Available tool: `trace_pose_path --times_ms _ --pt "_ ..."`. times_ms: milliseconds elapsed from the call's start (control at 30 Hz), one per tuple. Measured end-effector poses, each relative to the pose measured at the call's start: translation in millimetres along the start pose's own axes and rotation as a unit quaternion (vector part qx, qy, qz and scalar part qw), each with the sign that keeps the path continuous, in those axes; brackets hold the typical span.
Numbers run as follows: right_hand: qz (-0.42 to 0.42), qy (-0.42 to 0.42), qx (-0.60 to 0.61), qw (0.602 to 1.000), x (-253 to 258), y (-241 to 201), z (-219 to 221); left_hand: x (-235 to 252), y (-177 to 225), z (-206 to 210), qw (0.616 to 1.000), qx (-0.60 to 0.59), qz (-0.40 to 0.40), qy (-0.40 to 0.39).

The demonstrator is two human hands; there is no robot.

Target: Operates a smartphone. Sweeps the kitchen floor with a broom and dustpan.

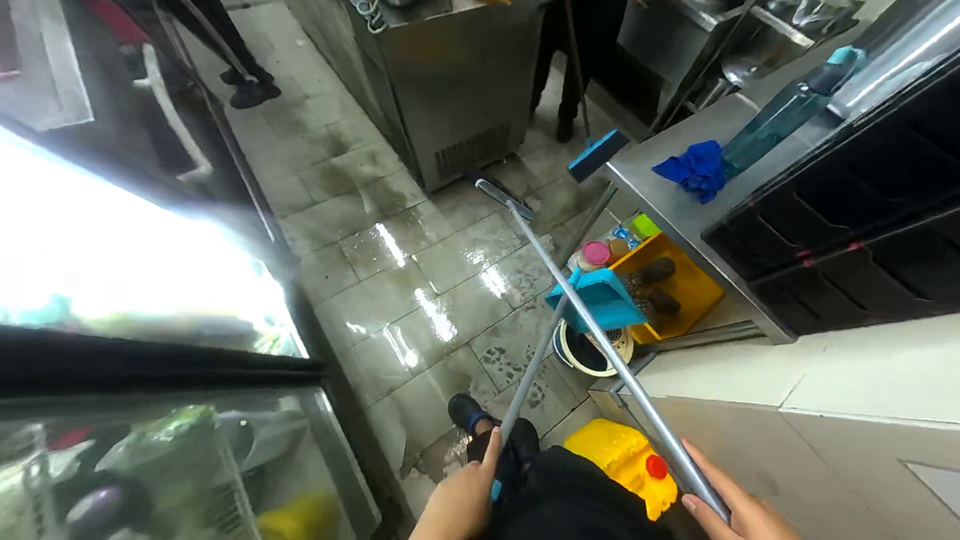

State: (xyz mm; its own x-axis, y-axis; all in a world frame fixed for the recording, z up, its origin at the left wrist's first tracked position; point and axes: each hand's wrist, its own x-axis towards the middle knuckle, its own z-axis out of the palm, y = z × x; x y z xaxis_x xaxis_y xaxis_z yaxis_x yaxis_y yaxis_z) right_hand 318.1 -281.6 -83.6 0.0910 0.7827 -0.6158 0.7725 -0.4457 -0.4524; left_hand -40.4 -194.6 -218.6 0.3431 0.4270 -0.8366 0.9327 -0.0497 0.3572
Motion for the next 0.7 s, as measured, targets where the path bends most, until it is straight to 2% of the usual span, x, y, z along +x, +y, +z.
trace_pose_path --times_ms 133,233,300,367,467,500,600,700 --pt "0.008 -0.012 0.01 1.0 7 31 -6 -29 11 58 0.976 -0.217 0.022 -0.003" --pt "0.033 -0.05 0.08 0.995 12 29 -18 -47 15 103 0.915 -0.402 0.02 0.034" --pt "0.052 -0.08 0.124 0.988 16 21 -25 -59 18 127 0.849 -0.525 0.02 0.057" --pt "0.054 -0.103 0.179 0.977 32 14 -24 -64 18 141 0.761 -0.644 0.017 0.073" --pt "0.112 -0.12 0.268 0.949 90 10 1 -66 4 165 0.642 -0.764 -0.01 0.066" --pt "0.128 -0.124 0.253 0.951 116 9 13 -66 -2 174 0.611 -0.788 -0.024 0.071" --pt "0.103 -0.142 0.091 0.98 177 0 48 -65 -22 206 0.531 -0.84 -0.066 0.094" --pt "0.079 -0.163 0.004 0.983 199 0 69 -74 -40 247 0.466 -0.874 -0.101 0.097"
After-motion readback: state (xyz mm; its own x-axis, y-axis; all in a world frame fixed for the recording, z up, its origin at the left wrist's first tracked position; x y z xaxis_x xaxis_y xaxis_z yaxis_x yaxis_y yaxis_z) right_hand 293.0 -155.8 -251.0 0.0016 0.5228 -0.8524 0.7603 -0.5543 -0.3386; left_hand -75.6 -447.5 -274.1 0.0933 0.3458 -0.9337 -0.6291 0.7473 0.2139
